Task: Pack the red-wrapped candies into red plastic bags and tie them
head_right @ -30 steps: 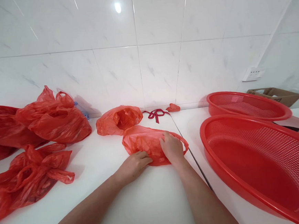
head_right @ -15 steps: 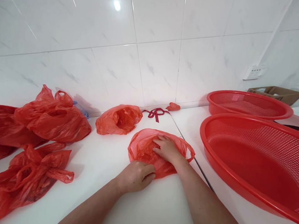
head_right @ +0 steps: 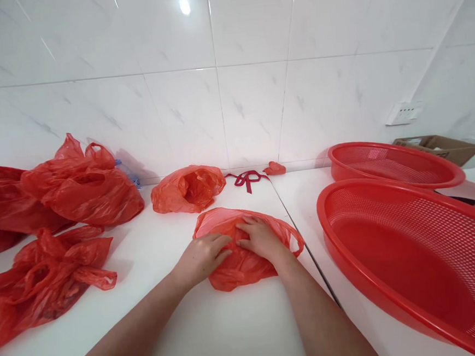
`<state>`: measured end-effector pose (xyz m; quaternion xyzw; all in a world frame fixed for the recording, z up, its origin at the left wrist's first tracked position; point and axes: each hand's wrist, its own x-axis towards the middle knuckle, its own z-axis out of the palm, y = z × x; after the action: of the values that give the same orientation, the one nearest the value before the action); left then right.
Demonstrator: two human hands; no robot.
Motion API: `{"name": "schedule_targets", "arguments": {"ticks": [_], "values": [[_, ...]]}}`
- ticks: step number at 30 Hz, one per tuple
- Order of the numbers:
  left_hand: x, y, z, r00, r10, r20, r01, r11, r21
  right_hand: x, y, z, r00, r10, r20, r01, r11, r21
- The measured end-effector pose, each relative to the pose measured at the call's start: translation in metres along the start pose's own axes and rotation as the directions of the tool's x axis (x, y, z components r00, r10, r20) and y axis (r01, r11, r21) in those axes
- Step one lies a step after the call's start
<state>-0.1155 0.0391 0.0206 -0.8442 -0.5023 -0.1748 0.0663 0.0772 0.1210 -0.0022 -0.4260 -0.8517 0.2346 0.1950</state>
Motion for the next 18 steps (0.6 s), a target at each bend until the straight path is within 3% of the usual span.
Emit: {"name": "schedule_targets", "arguments": {"ticks": [3,6,9,14,18], "values": [[0.000,-0.008,0.003,0.992,-0.086,0.092,0.089,0.996,-0.029,-0.001,-0.010,-0.002,0.999,-0.007,-0.049,0.008,1.000,0.024],[-0.001,-0.013,0.006,0.987,-0.119,0.105,0.127,0.990,-0.067,-0.001,-0.023,-0.006,0.978,-0.025,-0.207,0.021,0.999,-0.025],[-0.004,-0.017,0.008,0.982,-0.147,0.120,0.157,0.985,-0.076,0.001,-0.027,-0.007,0.943,0.035,-0.331,-0.087,0.986,-0.142],[-0.009,-0.025,0.007,0.961,-0.193,0.199,0.213,0.973,-0.088,0.002,-0.010,-0.004,0.951,0.181,-0.250,-0.236,0.948,-0.212],[-0.008,-0.025,0.002,0.984,-0.140,0.106,0.154,0.979,-0.136,0.002,-0.002,-0.004,0.954,0.180,-0.240,-0.222,0.962,-0.159]]}}
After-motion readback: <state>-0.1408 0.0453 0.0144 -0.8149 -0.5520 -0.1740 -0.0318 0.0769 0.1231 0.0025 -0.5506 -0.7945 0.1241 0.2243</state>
